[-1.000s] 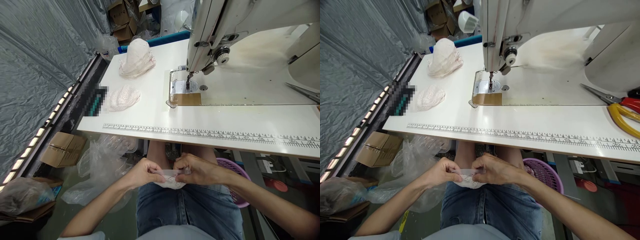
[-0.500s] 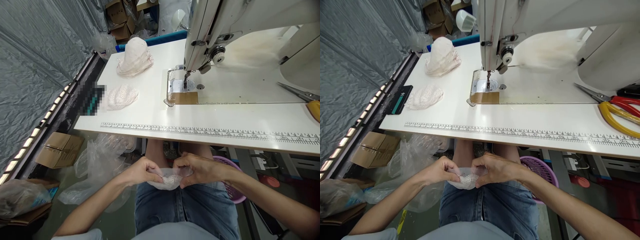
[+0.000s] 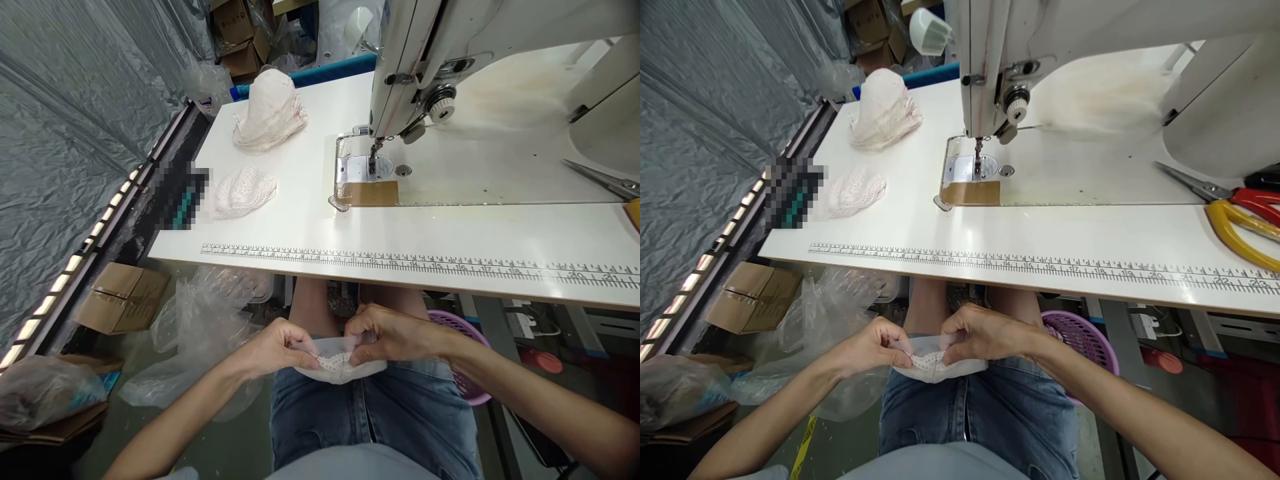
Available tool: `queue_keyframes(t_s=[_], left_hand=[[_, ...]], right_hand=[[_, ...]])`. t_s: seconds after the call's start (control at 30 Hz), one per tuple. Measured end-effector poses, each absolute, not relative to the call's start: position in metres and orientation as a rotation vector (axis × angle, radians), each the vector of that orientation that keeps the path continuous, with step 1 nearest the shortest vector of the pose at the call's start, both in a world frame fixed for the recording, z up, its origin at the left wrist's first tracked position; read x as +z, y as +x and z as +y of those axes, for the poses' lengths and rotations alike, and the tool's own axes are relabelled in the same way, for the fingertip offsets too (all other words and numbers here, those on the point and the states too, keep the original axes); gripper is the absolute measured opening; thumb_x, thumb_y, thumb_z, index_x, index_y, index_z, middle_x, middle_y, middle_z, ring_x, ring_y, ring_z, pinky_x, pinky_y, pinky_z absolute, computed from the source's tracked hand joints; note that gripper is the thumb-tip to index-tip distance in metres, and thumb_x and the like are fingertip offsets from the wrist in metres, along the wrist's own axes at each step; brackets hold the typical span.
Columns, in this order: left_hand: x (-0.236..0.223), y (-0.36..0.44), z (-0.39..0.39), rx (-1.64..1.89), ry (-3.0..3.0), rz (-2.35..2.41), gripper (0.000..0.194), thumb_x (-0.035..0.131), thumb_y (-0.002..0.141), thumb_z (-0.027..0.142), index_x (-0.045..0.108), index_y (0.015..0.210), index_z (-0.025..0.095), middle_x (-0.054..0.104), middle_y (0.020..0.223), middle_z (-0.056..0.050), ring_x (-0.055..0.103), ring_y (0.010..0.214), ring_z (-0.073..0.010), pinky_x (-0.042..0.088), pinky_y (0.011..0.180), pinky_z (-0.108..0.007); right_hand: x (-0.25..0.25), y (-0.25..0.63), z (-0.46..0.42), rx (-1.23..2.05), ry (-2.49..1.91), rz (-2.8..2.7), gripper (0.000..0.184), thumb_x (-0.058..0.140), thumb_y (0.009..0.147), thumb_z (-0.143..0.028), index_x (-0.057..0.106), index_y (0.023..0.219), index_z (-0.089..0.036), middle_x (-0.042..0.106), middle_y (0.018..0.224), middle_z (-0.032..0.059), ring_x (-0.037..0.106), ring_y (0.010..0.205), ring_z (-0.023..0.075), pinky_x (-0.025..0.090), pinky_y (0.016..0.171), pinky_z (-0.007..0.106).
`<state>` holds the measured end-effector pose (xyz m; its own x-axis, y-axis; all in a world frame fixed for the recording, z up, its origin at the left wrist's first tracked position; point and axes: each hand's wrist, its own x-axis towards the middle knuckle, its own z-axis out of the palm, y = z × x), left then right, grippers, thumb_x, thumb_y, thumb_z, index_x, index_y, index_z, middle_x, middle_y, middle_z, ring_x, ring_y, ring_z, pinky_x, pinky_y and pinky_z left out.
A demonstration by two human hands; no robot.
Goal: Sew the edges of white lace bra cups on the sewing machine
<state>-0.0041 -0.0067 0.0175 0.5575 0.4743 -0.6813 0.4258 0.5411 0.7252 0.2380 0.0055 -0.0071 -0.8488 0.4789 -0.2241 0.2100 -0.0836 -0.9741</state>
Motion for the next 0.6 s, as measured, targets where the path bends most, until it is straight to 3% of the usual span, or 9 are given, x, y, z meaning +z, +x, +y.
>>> queue_keyframes(t_s=[0.2,0.33,0.6], left_hand=[[0.019,0.007,-0.001,-0.024,1.182,0.950,0.029,0.077,0.063,0.031,0.072,0.086,0.014,0.069,0.077,-0.003,0.059,0.067,-0.0122,0.043,0.060,-0.019],[0.016,0.016,0.002,-0.044,1.256,0.983,0.024,0.075,0.064,0.032,0.074,0.079,0.013,0.068,0.066,-0.002,0.057,0.060,-0.0111,0.039,0.054,-0.018],[0.011,0.011,0.002,-0.030,1.168,0.979,0.023,0.076,0.063,0.033,0.075,0.077,0.014,0.071,0.072,-0.005,0.061,0.065,-0.0139,0.045,0.059,-0.020]], right_hand=[[-0.008,0.234,0.010,2.164,-0.757,-1.888,0.020,0.065,0.076,-0.031,0.069,0.077,-0.012,0.061,0.067,0.0005,0.056,0.062,0.0119,0.041,0.055,0.019],[-0.009,0.238,0.010,2.201,-0.796,-1.855,0.021,0.065,0.075,-0.032,0.069,0.077,-0.011,0.060,0.065,0.0002,0.053,0.060,0.0111,0.039,0.053,0.019],[-0.014,0.250,0.016,2.215,-0.820,-1.894,0.026,0.061,0.079,-0.035,0.069,0.084,-0.011,0.067,0.077,0.0042,0.061,0.071,0.0160,0.046,0.064,0.024]])
